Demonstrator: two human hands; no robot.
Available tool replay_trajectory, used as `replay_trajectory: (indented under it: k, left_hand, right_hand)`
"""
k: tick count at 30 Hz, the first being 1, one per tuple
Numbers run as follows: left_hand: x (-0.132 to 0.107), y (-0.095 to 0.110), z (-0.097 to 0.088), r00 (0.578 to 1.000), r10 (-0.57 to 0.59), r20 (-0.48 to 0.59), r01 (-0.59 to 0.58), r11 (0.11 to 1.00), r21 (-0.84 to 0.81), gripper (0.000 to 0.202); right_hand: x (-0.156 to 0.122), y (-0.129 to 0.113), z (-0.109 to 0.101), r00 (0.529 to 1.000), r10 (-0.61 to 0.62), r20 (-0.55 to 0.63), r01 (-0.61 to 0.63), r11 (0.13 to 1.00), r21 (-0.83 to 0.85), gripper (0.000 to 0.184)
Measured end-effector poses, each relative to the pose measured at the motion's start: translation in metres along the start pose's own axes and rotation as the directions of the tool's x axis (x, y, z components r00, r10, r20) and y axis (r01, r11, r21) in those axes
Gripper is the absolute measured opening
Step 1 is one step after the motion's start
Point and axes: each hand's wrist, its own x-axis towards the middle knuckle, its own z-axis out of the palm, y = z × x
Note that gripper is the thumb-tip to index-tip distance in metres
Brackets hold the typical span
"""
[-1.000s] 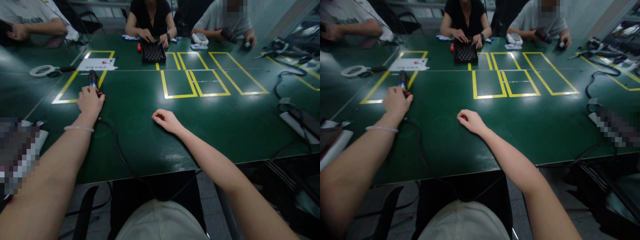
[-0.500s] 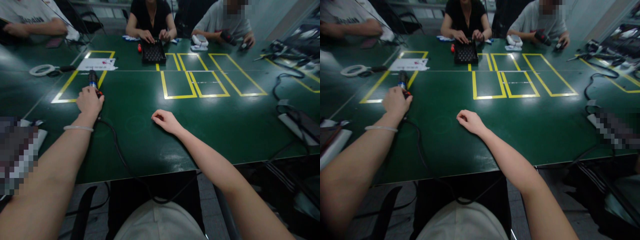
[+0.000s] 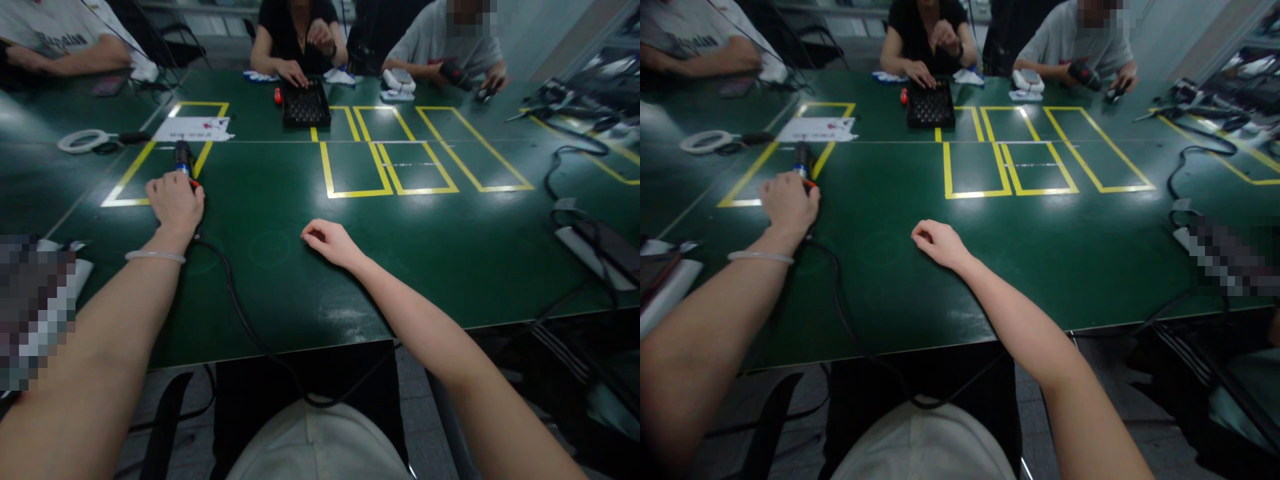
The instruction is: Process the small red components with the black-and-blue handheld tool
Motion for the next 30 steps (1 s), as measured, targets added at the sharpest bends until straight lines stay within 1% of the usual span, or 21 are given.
replay_trajectory:
  k: [2,7,10,13,16,18,20,21,22,23,24,25,26,27,28,29,30]
  left_hand:
    - [0.000,0.002,-0.002,1.000,-0.022,0.007,0.022,1.000,0.012,0.047]
    - [0.000,0.006,-0.005,0.999,-0.031,0.036,0.034,0.997,-0.069,0.044]
    - [0.001,0.003,-0.006,0.999,-0.007,0.050,0.008,1.000,-0.020,0.042]
    - [0.005,-0.006,-0.004,0.998,-0.002,0.059,0.001,1.000,0.023,0.039]
    - [0.014,-0.017,-0.004,0.994,-0.070,0.081,0.069,0.997,0.019,0.036]
    - [0.021,-0.020,-0.007,0.984,-0.150,0.094,0.155,0.987,-0.041,0.037]
    - [0.026,-0.017,-0.013,0.970,-0.230,0.074,0.238,0.963,-0.129,0.039]
    - [0.026,-0.012,-0.016,0.967,-0.250,0.055,0.256,0.952,-0.166,0.040]
    - [0.024,-0.004,-0.021,0.968,-0.249,0.031,0.250,0.948,-0.195,0.041]
    - [0.019,0.007,-0.025,0.976,-0.219,0.011,0.216,0.952,-0.219,0.041]
    - [0.012,0.019,-0.030,0.988,-0.156,0.006,0.152,0.957,-0.246,0.041]
    - [0.002,0.033,-0.035,0.997,-0.082,0.010,0.081,0.952,-0.295,0.040]
    - [-0.009,0.049,-0.040,0.999,0.030,0.040,-0.013,0.929,-0.370,0.038]
    - [-0.022,0.064,-0.045,0.984,0.153,0.092,-0.092,0.877,-0.472,0.036]
    - [-0.036,0.078,-0.050,0.959,0.242,0.145,-0.118,0.811,-0.572,0.038]
    - [-0.050,0.092,-0.054,0.931,0.307,0.195,-0.105,0.740,-0.664,0.039]
    - [-0.063,0.103,-0.058,0.894,0.378,0.243,-0.084,0.672,-0.736,0.041]
  right_hand:
    - [0.000,0.000,0.000,1.000,0.000,0.001,0.000,1.000,-0.002,0.014]
    - [-0.001,0.001,-0.001,1.000,-0.018,-0.017,0.018,1.000,0.009,0.015]
    - [-0.001,0.001,-0.002,0.999,-0.028,-0.027,0.029,0.999,0.018,0.015]
    - [-0.001,0.001,-0.003,0.999,-0.021,-0.031,0.022,1.000,0.018,0.014]
    - [-0.001,0.001,-0.002,0.999,-0.018,-0.029,0.018,1.000,0.016,0.014]
    - [-0.001,0.002,-0.002,1.000,-0.016,-0.027,0.017,1.000,0.016,0.014]
    - [-0.001,0.001,-0.002,1.000,-0.015,-0.028,0.015,1.000,0.016,0.015]
    - [-0.001,0.001,-0.002,1.000,-0.014,-0.028,0.014,1.000,0.017,0.015]
    - [-0.001,0.001,-0.003,1.000,-0.013,-0.029,0.013,1.000,0.017,0.015]
    - [-0.001,0.001,-0.003,1.000,-0.011,-0.029,0.012,1.000,0.019,0.015]
    - [-0.001,0.001,-0.003,1.000,-0.009,-0.030,0.010,1.000,0.025,0.015]
    - [-0.001,0.001,-0.003,0.999,-0.006,-0.032,0.007,0.999,0.036,0.015]
    - [-0.001,0.002,-0.003,0.999,0.000,-0.035,0.001,0.998,0.055,0.016]
    - [-0.001,0.003,-0.002,0.999,0.011,-0.036,-0.008,0.996,0.084,0.015]
    - [-0.001,0.004,-0.002,0.999,0.028,-0.034,-0.024,0.992,0.124,0.015]
    - [0.000,0.005,-0.001,0.998,0.050,-0.030,-0.044,0.983,0.178,0.015]
    - [0.000,0.006,-0.001,0.997,0.073,-0.021,-0.066,0.968,0.242,0.015]
